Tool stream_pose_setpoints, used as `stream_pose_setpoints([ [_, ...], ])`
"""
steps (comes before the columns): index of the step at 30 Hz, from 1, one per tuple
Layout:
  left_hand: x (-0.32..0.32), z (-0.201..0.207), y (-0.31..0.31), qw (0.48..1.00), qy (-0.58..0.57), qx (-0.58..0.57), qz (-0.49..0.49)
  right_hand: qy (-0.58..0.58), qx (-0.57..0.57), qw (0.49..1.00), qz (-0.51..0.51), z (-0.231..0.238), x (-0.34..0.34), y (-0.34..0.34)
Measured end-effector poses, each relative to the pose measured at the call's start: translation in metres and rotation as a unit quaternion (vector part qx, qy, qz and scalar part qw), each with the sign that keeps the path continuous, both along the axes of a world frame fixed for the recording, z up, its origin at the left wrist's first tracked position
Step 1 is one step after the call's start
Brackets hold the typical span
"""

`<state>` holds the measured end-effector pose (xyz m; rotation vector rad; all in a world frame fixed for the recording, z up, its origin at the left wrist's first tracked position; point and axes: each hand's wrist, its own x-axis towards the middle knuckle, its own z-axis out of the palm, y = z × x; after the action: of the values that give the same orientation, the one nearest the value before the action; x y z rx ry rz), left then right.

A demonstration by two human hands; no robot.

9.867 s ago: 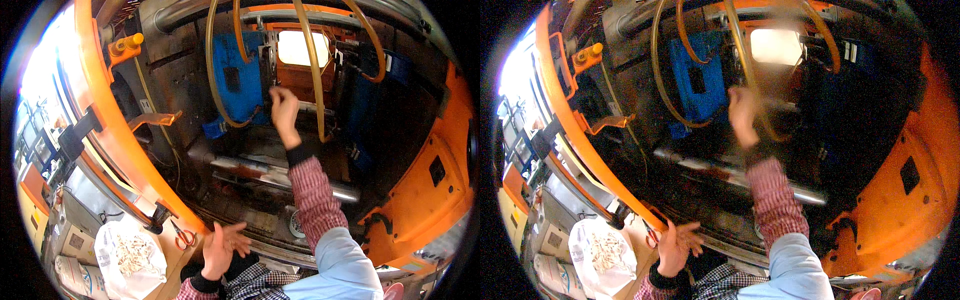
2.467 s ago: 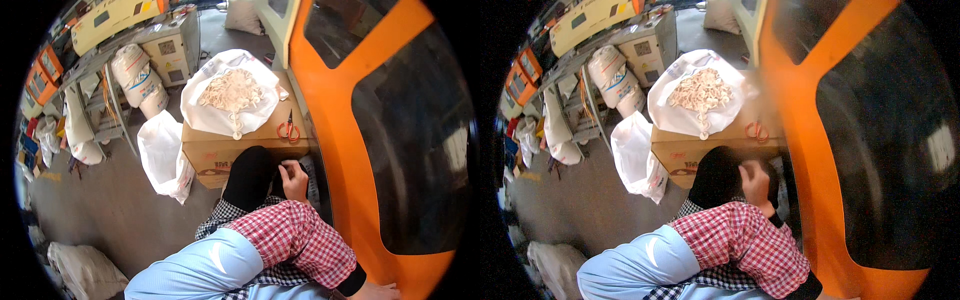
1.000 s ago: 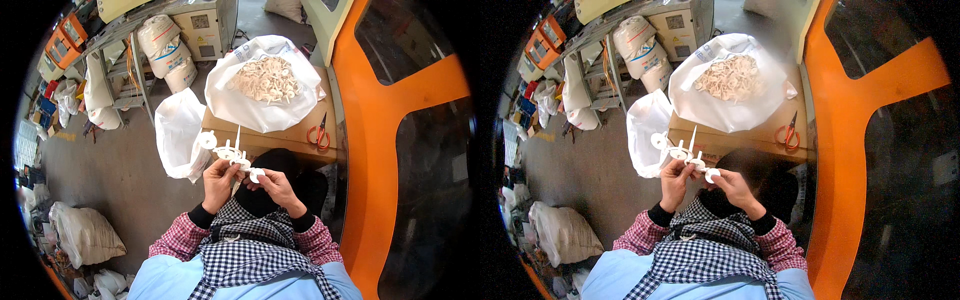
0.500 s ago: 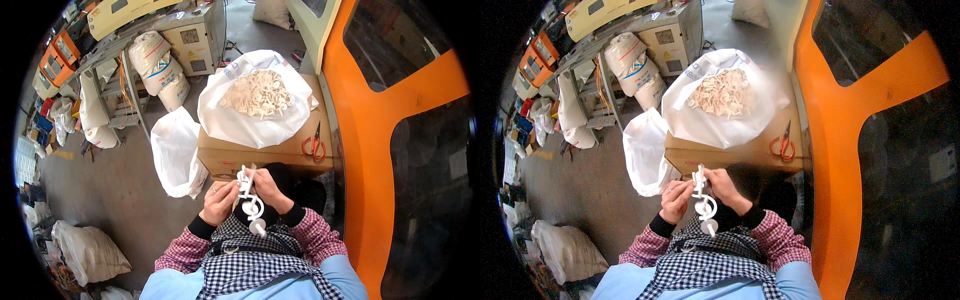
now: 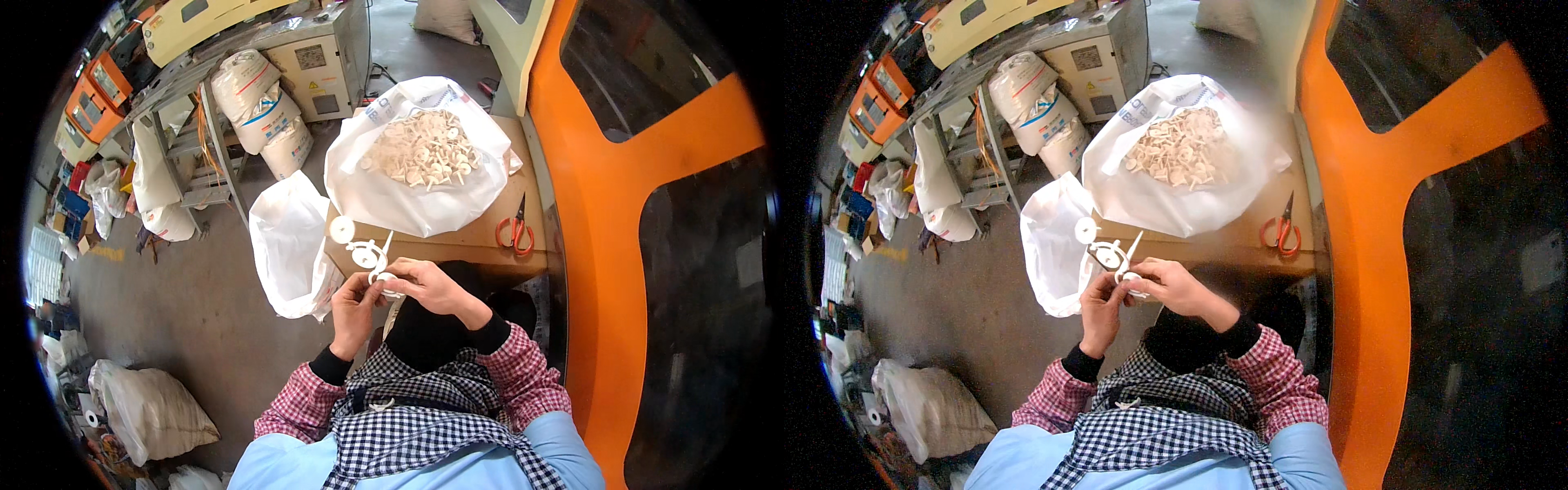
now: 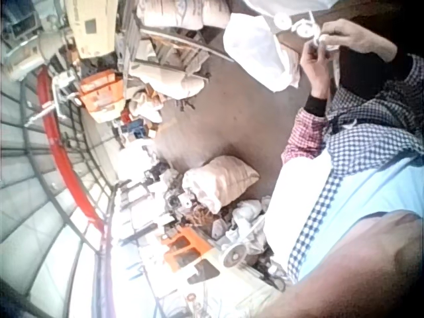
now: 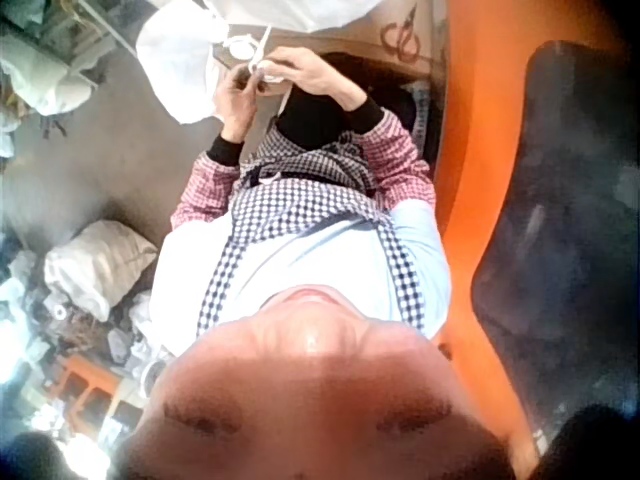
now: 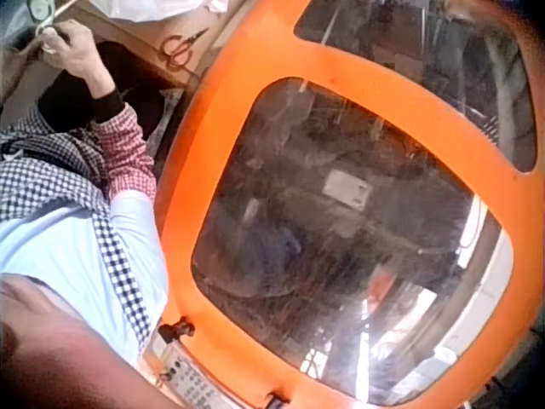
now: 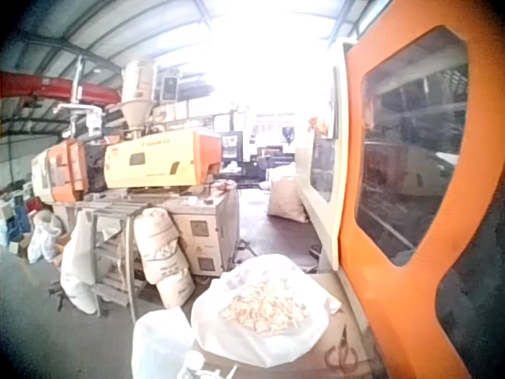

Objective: The person repeatedly picks small white plastic components from a bag, assembles them by hand into a linked chain, and places the assembled pieces into a white cup inside an orange industrial machine. The person also sprays a lubricant into the machine interior and closes the machine door between cycles.

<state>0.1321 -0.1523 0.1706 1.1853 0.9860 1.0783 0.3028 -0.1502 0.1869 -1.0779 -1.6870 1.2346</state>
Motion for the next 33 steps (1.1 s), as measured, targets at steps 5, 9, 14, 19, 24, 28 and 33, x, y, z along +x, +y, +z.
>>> stream_pose_setpoints([
  [5,-0.004,0.0,-0.002,0.998,-0.011,-0.039,-0.049,-0.053,0.061,0.994,-0.071,0.019,-0.006,-0.03],
  [9,-0.016,0.002,0.0,0.973,-0.133,-0.131,-0.137,-0.057,0.132,0.989,-0.046,0.029,-0.002,-0.038],
  [14,-0.017,0.005,-0.002,0.985,-0.049,-0.081,-0.143,-0.128,0.234,0.963,-0.034,0.027,0.01,-0.035],
  [19,-0.013,0.002,-0.006,0.9,0.14,0.413,-0.002,0.134,-0.207,0.963,-0.11,0.001,-0.009,-0.041],
  [24,-0.006,-0.001,-0.005,0.998,-0.055,-0.003,-0.01,0.307,-0.265,0.912,-0.07,-0.006,-0.01,-0.04],
  [28,-0.009,-0.004,-0.004,0.997,-0.07,-0.025,-0.007,0.126,-0.096,0.984,-0.082,-0.006,-0.01,-0.043],
  [33,-0.011,0.003,0.003,0.855,0.245,0.451,0.066,0.058,-0.18,0.967,-0.171,-0.019,-0.004,0.0],
])
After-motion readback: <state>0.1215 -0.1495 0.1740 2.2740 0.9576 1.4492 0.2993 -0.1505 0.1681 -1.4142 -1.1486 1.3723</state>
